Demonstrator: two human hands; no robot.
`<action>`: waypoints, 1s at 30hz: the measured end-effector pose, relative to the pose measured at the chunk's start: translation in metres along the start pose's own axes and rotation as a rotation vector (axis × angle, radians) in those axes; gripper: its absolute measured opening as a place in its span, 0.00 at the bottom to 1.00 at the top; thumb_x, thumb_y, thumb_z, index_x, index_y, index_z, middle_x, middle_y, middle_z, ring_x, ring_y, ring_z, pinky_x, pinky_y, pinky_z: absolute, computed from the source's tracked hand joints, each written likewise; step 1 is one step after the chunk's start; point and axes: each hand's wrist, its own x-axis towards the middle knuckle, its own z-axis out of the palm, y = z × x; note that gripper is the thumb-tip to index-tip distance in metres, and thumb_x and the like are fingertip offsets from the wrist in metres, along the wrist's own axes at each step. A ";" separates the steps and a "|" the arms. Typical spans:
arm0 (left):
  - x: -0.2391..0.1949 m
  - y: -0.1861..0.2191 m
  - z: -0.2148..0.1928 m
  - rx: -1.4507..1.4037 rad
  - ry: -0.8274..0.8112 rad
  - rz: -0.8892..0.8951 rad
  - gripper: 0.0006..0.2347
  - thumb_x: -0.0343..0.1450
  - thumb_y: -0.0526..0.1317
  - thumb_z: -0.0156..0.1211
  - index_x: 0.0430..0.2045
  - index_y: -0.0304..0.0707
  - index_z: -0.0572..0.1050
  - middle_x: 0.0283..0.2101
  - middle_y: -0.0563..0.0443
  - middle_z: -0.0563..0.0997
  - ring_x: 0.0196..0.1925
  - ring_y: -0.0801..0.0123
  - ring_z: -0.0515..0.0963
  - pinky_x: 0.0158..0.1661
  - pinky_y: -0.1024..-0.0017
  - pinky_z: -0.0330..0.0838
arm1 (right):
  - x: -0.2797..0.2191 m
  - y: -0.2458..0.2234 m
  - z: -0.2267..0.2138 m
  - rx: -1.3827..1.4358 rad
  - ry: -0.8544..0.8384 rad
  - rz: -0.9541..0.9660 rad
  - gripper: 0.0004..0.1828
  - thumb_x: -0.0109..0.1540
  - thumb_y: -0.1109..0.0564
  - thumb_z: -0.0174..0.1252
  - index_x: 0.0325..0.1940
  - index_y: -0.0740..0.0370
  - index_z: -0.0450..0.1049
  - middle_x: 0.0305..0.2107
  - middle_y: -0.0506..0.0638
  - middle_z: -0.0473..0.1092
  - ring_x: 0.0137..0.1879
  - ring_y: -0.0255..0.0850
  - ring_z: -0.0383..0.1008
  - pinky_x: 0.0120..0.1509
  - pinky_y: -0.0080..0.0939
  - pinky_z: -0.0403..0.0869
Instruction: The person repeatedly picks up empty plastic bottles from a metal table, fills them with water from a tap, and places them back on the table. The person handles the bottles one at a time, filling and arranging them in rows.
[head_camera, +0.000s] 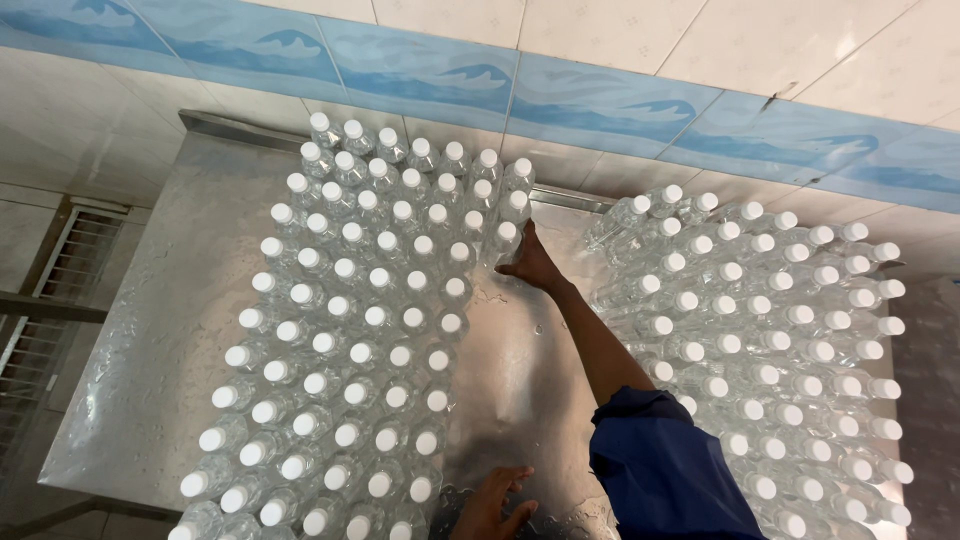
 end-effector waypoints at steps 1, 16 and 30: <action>-0.002 0.001 0.001 0.003 -0.002 0.000 0.22 0.75 0.49 0.67 0.66 0.56 0.74 0.61 0.56 0.77 0.56 0.71 0.82 0.48 0.69 0.77 | -0.001 -0.001 0.000 0.002 0.003 0.000 0.67 0.50 0.54 0.78 0.83 0.60 0.41 0.76 0.59 0.55 0.82 0.57 0.56 0.81 0.57 0.63; -0.026 0.014 0.010 -0.023 -0.033 -0.100 0.23 0.76 0.57 0.60 0.67 0.57 0.73 0.66 0.59 0.77 0.64 0.68 0.80 0.58 0.65 0.75 | -0.063 -0.021 0.022 -0.038 0.190 0.318 0.79 0.57 0.40 0.76 0.86 0.58 0.19 0.85 0.59 0.25 0.90 0.57 0.28 0.89 0.60 0.43; -0.053 0.053 0.071 0.068 -0.107 0.126 0.21 0.76 0.53 0.61 0.65 0.54 0.74 0.66 0.59 0.77 0.63 0.66 0.83 0.60 0.63 0.78 | -0.420 -0.231 -0.133 -0.228 -0.244 0.440 0.38 0.63 0.34 0.60 0.77 0.44 0.70 0.78 0.35 0.64 0.78 0.37 0.71 0.71 0.45 0.75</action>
